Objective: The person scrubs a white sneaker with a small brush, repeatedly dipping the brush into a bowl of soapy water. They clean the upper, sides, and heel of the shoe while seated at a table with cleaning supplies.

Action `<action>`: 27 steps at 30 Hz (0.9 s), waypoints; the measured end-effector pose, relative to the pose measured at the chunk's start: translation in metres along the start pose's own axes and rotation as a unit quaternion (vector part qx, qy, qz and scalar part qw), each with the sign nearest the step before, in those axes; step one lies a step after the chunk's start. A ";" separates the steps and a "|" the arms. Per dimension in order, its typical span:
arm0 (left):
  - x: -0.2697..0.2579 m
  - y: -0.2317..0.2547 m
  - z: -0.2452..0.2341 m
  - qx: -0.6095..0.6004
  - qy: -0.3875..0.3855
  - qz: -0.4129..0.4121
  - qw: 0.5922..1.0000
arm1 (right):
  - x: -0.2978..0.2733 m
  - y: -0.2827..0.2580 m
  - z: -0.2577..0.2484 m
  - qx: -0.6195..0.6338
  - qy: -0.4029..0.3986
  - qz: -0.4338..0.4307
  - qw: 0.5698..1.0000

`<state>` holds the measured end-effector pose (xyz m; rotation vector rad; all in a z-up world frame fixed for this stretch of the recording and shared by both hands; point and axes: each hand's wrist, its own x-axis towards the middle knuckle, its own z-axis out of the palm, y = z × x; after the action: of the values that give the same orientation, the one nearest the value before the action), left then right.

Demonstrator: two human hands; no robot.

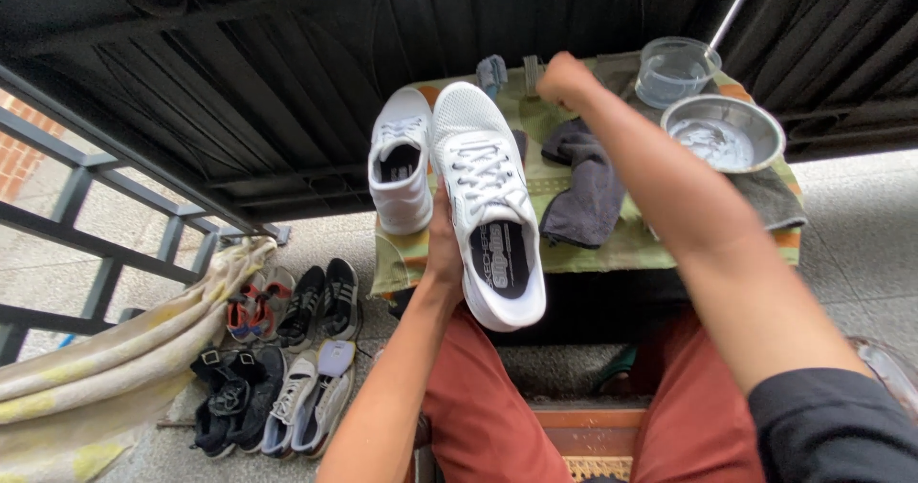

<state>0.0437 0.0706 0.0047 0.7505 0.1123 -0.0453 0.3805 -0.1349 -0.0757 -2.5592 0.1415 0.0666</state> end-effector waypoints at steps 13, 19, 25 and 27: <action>-0.052 -0.005 0.043 0.233 -0.184 0.014 0.955 | -0.365 -0.048 -0.159 0.363 -0.098 -0.395 0.838; -0.091 -0.019 0.048 0.244 -0.176 0.013 0.953 | -0.392 -0.009 -0.146 0.460 -0.120 -0.374 0.796; -0.100 -0.024 0.048 0.176 -0.195 -0.011 0.965 | -0.412 0.004 -0.154 0.416 -0.084 -0.364 0.829; -0.099 -0.022 0.052 0.228 -0.196 0.009 0.954 | -0.413 0.008 -0.160 0.416 -0.076 -0.353 0.835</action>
<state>-0.0522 0.0186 0.0394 1.1896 -0.2947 -0.2080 -0.0283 -0.1928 0.0858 -1.5847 -0.6925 -0.0664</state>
